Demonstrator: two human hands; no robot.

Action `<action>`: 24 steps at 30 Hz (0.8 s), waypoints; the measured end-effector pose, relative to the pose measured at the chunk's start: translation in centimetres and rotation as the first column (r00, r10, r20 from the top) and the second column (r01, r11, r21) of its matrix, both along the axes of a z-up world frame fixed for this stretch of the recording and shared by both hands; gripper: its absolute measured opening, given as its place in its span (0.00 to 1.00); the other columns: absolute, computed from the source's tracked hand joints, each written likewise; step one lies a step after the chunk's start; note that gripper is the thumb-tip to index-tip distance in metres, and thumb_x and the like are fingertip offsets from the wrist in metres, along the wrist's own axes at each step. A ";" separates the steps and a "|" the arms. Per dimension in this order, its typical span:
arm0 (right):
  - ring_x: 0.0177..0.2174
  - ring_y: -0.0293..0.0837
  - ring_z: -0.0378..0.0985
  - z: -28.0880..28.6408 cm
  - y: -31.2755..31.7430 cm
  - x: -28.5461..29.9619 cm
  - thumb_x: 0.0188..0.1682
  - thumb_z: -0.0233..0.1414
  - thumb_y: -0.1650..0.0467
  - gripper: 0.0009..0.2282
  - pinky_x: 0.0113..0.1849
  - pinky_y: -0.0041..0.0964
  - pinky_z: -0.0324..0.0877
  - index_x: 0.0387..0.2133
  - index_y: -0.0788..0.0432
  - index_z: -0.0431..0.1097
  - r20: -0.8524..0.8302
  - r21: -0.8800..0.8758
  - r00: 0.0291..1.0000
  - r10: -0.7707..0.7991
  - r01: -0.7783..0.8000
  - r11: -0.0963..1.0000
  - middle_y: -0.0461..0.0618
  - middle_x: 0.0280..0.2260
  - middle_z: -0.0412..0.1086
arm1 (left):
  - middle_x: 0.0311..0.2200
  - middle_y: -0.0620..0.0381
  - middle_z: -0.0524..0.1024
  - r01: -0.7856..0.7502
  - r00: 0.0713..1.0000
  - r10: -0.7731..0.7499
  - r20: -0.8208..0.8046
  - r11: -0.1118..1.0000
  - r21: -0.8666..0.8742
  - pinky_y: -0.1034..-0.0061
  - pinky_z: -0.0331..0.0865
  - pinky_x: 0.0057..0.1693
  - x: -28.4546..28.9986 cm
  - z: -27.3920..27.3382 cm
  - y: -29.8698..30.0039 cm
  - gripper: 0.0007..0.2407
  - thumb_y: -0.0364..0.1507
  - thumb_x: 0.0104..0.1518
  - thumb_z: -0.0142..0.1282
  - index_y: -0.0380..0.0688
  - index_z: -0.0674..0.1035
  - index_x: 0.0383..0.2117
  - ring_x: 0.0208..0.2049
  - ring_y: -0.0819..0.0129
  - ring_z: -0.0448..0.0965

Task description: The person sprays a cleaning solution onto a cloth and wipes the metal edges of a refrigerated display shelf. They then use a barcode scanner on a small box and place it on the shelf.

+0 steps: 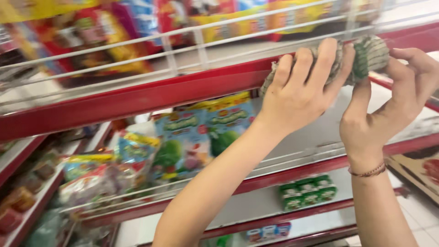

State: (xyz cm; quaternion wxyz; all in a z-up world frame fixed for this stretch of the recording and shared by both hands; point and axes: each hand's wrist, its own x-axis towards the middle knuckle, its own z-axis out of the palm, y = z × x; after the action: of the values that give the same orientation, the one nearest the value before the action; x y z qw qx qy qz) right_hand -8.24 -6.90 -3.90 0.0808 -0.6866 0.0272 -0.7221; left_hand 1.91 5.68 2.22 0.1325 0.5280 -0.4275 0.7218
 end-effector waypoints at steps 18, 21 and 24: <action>0.57 0.49 0.65 0.1 -21.3 -11.4 0.55 0.50 0.79 0.12 0.57 0.38 0.64 0.52 0.65 0.66 0.107 0.074 0.990 -0.095 0.087 0.993 0.55 0.54 0.61 | 0.61 0.47 0.66 0.111 0.994 -0.111 0.001 0.992 0.067 0.60 0.58 0.65 -9.0 -1.5 -31.9 0.18 0.30 0.69 0.48 0.35 0.71 0.62 0.58 0.52 0.69; 0.58 0.48 0.66 -0.2 -23.7 -12.9 0.54 0.49 0.78 0.12 0.58 0.38 0.65 0.52 0.64 0.66 0.128 0.152 0.991 -0.044 0.024 0.988 0.55 0.55 0.60 | 0.61 0.46 0.66 0.079 0.997 -0.080 0.009 0.994 0.079 0.61 0.58 0.65 -11.0 -1.4 -37.0 0.19 0.31 0.68 0.48 0.33 0.70 0.62 0.58 0.51 0.68; 0.55 0.48 0.65 -0.6 -25.6 -13.8 0.57 0.52 0.77 0.10 0.56 0.37 0.63 0.51 0.64 0.67 0.123 0.157 0.988 -0.096 0.076 0.985 0.55 0.53 0.62 | 0.64 0.47 0.64 0.070 0.997 -0.073 0.018 0.989 0.132 0.60 0.56 0.69 -12.4 -1.2 -40.7 0.21 0.28 0.66 0.50 0.29 0.68 0.64 0.61 0.49 0.65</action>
State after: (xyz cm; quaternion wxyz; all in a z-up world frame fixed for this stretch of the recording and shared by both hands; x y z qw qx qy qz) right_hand -22.04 -32.52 -4.47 0.1034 -0.6279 0.1065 -0.7640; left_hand -10.45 -34.99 1.04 0.1183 0.5116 -0.4941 0.6930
